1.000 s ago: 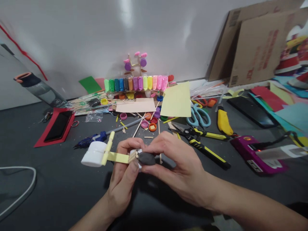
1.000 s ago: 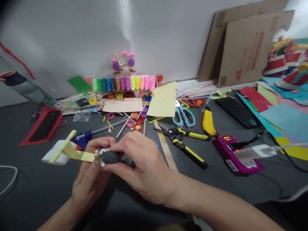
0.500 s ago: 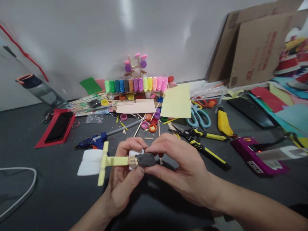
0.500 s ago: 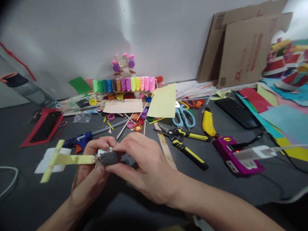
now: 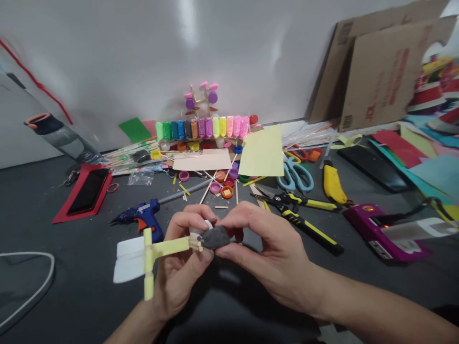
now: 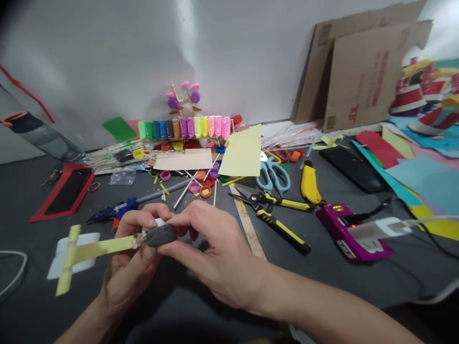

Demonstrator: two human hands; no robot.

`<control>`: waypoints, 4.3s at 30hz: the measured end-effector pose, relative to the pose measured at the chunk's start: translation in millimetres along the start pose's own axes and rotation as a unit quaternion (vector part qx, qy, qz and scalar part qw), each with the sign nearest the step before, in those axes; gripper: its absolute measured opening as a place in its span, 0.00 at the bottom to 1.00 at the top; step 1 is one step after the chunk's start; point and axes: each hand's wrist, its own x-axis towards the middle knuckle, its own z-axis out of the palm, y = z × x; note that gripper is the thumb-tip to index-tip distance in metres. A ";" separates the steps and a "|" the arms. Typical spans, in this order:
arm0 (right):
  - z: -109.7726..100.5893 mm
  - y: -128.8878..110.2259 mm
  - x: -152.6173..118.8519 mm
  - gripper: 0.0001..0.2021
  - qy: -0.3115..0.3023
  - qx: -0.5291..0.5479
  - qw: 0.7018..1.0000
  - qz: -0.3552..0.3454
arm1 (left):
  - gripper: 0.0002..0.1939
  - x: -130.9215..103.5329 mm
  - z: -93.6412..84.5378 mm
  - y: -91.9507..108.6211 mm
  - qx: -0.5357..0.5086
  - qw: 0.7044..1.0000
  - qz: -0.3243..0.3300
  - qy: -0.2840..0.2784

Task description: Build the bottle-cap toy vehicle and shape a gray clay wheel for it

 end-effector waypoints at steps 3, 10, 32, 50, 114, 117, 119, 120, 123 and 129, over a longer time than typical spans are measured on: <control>1.1 0.9 -0.1 0.05 0.004 0.011 1.000 0.005 | 0.08 1.8 -0.4 0.5 0.001 1.000 -0.003 0.003; -11.6 1.2 4.9 0.21 -0.043 -0.021 0.994 -0.095 | 0.07 -1.6 0.1 5.2 0.017 0.999 -0.040 0.017; -16.9 -9.4 10.2 0.19 -0.109 -0.052 0.992 -0.047 | 0.28 3.5 3.2 17.4 -0.105 0.964 -0.242 0.018; -13.6 -2.6 11.6 0.14 -0.085 -0.059 0.989 -0.106 | 0.23 5.2 1.6 15.2 -0.147 0.956 -0.253 -0.019; -19.8 0.3 12.9 0.15 -0.106 -0.086 0.979 -0.149 | 0.20 3.6 -3.4 -4.4 -0.203 0.946 -0.251 -0.039; -20.7 0.6 13.0 0.14 -0.117 -0.097 0.975 -0.164 | 0.19 1.5 -4.5 -5.8 -0.203 0.945 -0.250 -0.048; -21.3 0.9 11.9 0.13 -0.122 -0.091 0.975 -0.159 | 0.18 1.6 -3.5 -4.4 -0.203 0.945 -0.249 -0.056; -21.4 1.3 11.0 0.14 -0.124 -0.083 0.977 -0.155 | 0.19 2.2 -2.7 -2.9 -0.203 0.945 -0.249 -0.061; -20.7 4.4 8.1 0.20 -0.109 -0.036 0.984 -0.139 | 0.20 5.5 0.2 2.9 -0.206 0.943 -0.249 -0.078; -15.5 11.3 10.2 0.38 -0.117 -0.005 0.989 -0.088 | 0.23 8.7 0.3 2.0 -0.220 0.942 -0.235 -0.098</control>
